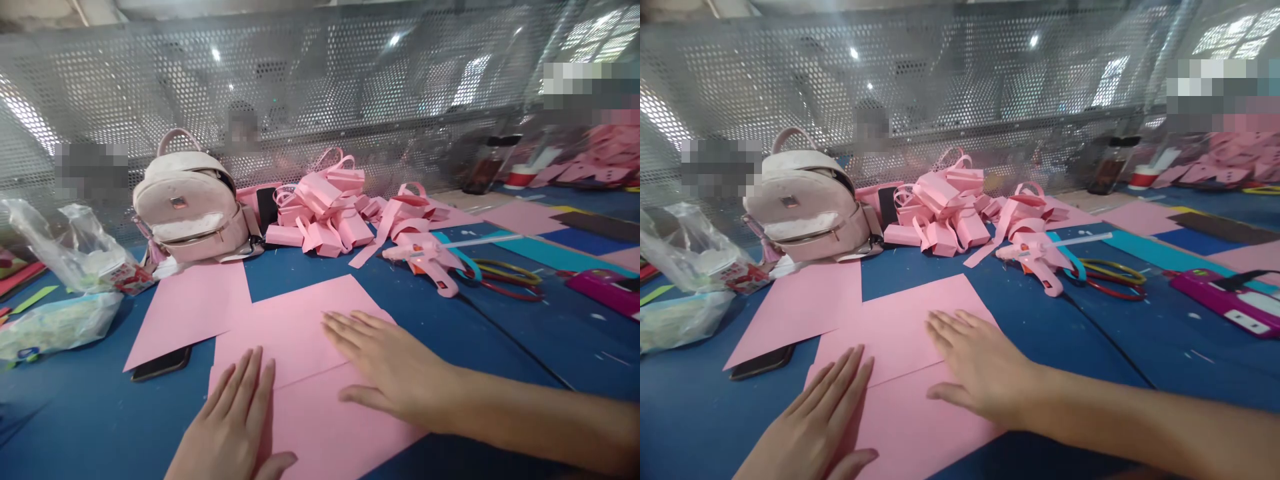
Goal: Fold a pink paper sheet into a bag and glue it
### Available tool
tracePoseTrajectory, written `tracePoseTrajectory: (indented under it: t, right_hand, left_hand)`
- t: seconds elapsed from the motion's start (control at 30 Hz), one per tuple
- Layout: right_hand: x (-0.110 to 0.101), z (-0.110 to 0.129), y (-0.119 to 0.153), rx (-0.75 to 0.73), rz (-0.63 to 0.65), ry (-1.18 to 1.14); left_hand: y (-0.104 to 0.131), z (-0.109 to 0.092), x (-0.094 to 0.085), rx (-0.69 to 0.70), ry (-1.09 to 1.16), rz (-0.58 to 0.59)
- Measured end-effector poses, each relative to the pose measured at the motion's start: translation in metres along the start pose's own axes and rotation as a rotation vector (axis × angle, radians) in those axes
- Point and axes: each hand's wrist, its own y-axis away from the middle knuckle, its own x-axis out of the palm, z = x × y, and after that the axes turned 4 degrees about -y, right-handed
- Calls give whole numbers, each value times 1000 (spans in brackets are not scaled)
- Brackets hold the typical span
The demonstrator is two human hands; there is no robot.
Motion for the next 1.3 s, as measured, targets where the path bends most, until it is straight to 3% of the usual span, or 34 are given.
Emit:
tracePoseTrajectory:
  t: [0.27, 0.43, 0.6, 0.73, 0.9, 0.97, 1.07, 1.13, 1.23, 1.3]
  right_hand:
    - [17, -53, 49, 83, -243, 305]
    - [22, -60, 61, 131, -319, 366]
    - [11, -62, 58, 82, -295, 427]
    - [-5, -49, 44, 54, -312, 418]
    - [-26, -34, 17, -167, -180, 173]
    - [-33, -36, 6, -192, -244, 165]
    - [-39, -42, -3, -232, -369, 196]
    - [-41, -40, -3, -300, -319, 151]
    - [-40, -30, 4, -368, -78, 45]
    - [-39, -20, 9, -311, 70, -4]
  left_hand:
    - [33, 11, -7, -109, -42, 67]
    - [44, 16, -7, -146, -31, 77]
    - [49, 23, 1, -119, -1, 33]
    - [34, 29, 9, -72, 83, 22]
    - [-1, 48, 18, -102, 312, -72]
    - [-14, 62, 24, -183, 415, -31]
    - [-30, 82, 33, -378, 571, 164]
    - [-37, 89, 40, -371, 589, 210]
    - [-42, 87, 49, -171, 471, 132]
    - [-42, 83, 54, -78, 409, 103]
